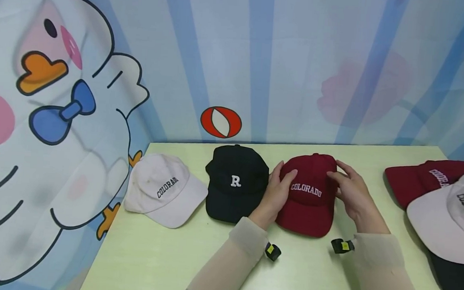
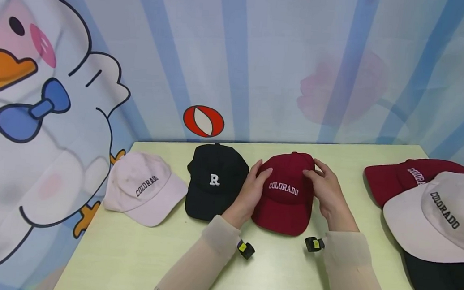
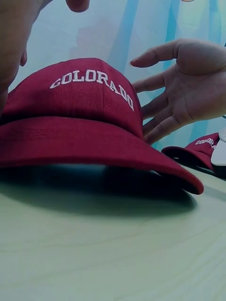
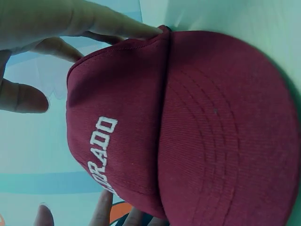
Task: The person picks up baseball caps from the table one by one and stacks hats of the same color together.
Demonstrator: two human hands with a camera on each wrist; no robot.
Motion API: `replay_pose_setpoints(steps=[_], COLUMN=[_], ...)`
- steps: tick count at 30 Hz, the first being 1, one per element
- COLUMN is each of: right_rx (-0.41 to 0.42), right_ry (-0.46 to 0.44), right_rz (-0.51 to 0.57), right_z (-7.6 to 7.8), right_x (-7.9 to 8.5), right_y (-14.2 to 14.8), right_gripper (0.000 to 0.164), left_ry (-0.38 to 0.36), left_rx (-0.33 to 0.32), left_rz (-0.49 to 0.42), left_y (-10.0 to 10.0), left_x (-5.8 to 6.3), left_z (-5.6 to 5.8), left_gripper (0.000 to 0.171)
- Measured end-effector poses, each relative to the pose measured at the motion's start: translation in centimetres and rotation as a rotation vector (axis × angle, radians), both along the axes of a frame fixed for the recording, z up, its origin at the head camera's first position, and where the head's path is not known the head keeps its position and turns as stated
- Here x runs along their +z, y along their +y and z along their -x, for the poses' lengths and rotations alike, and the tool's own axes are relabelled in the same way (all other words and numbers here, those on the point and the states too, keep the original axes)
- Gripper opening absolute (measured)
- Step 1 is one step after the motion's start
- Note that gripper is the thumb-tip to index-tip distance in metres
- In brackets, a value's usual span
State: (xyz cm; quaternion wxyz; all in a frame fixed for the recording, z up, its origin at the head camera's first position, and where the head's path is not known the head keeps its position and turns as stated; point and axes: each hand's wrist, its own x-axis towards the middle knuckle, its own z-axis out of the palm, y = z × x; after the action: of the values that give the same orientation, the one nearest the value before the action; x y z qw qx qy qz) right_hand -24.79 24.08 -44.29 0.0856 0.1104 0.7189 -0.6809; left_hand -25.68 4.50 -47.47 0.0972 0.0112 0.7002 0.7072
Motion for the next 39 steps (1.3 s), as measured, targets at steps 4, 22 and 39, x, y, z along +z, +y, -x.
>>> replay_pose_setpoints(steps=[4,22,39], right_rx=[0.021,0.12,0.028], right_ry=[0.0,0.01,0.001], right_rz=[0.001,0.013,-0.024], right_z=[0.06,0.37,0.15], right_x=[-0.01,-0.51,-0.21], right_y=[-0.28,-0.57,-0.18], right_gripper=[0.073,0.074,0.076], left_ry=[-0.001,-0.015,-0.005], left_rx=[0.005,-0.022,0.01], left_rz=[-0.014,0.04,0.191], left_y=[-0.01,-0.09,0.04], left_x=[0.22,0.79,0.73], left_z=[-0.03,-0.16,-0.61], left_gripper=[0.073,0.076,0.076])
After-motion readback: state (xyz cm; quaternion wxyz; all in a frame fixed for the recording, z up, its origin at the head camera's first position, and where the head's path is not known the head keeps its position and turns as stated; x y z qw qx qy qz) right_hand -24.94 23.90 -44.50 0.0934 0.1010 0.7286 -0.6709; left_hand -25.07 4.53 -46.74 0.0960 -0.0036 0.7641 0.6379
